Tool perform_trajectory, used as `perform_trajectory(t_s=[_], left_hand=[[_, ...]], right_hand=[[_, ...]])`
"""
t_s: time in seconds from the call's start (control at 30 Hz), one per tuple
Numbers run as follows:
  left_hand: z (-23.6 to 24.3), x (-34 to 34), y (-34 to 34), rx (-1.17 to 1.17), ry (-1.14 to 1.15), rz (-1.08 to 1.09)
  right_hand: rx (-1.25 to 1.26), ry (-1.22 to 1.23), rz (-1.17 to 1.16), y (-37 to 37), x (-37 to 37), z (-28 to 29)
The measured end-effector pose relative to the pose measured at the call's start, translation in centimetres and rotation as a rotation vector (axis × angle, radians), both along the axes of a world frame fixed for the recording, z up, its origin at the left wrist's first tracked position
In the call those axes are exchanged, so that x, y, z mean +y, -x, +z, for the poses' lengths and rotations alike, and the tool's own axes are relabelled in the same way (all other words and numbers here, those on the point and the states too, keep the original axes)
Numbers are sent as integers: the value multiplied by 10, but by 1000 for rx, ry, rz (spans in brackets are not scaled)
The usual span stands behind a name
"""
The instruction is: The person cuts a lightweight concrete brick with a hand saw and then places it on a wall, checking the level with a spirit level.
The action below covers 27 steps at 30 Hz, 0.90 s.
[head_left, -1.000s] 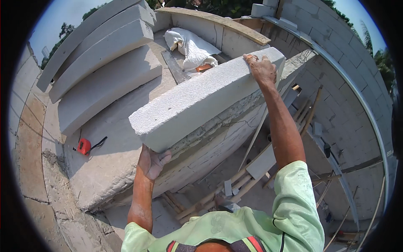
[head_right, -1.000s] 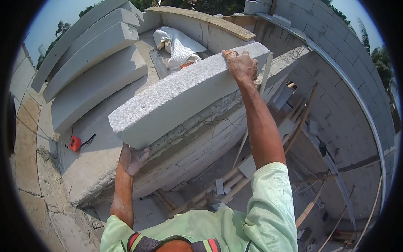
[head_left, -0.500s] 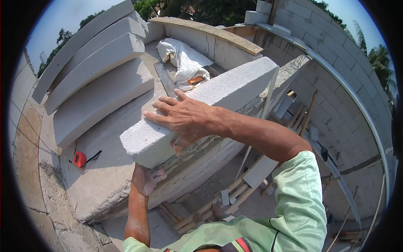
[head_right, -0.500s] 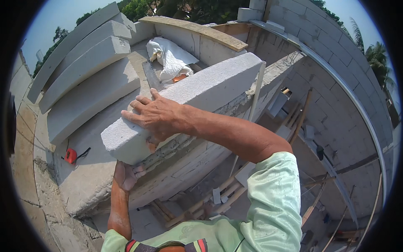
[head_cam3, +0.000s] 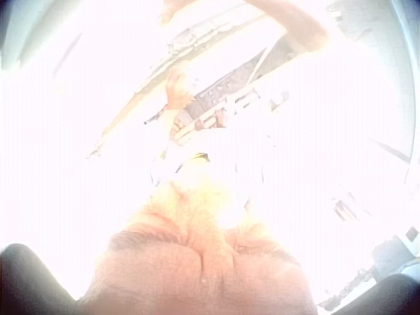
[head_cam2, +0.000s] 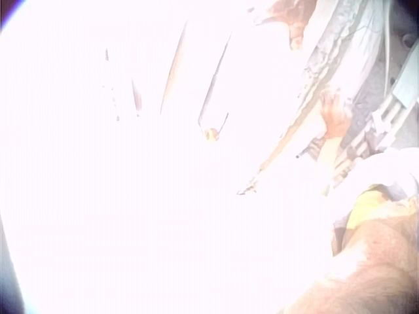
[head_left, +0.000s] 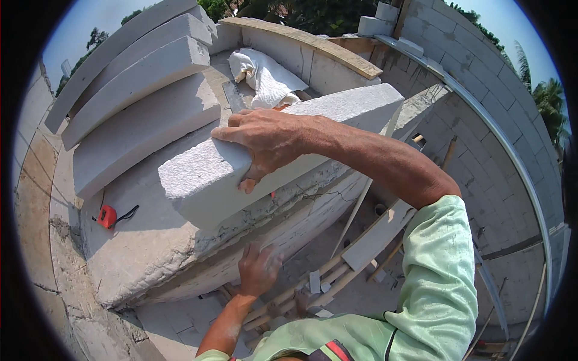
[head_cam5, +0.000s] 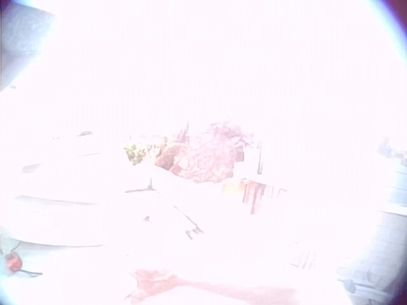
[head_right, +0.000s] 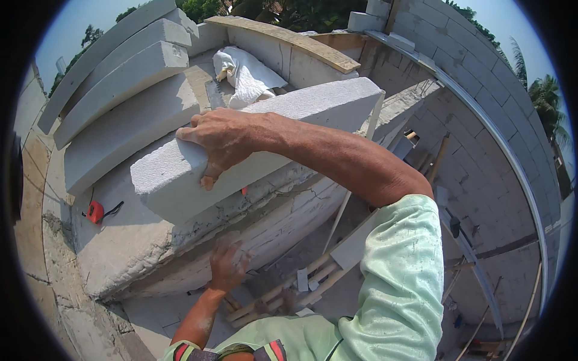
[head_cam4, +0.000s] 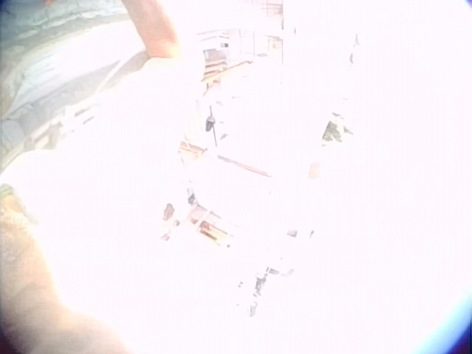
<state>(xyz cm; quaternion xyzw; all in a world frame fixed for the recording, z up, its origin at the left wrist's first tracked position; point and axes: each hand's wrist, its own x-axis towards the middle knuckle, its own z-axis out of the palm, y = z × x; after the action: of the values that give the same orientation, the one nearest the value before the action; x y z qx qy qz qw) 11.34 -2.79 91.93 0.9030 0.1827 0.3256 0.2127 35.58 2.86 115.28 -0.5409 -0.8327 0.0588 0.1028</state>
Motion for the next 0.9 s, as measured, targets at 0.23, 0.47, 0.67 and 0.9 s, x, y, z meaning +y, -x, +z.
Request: perform_trajectory(t_s=[0.23, 0.47, 0.67, 0.9], left_hand=[[16, 48, -96, 68, -391, -64], [17, 91, -97, 131, -518, -23], [0, 168, -54, 360, -588, 349], [45, 215, 57, -803, 920, 141]], right_hand=[[26, -130, 61, -6, 1, 16], [82, -33, -5, -13, -3, 22], [120, -33, -12, -17, -2, 27], [73, -36, 43, -6, 5, 0]])
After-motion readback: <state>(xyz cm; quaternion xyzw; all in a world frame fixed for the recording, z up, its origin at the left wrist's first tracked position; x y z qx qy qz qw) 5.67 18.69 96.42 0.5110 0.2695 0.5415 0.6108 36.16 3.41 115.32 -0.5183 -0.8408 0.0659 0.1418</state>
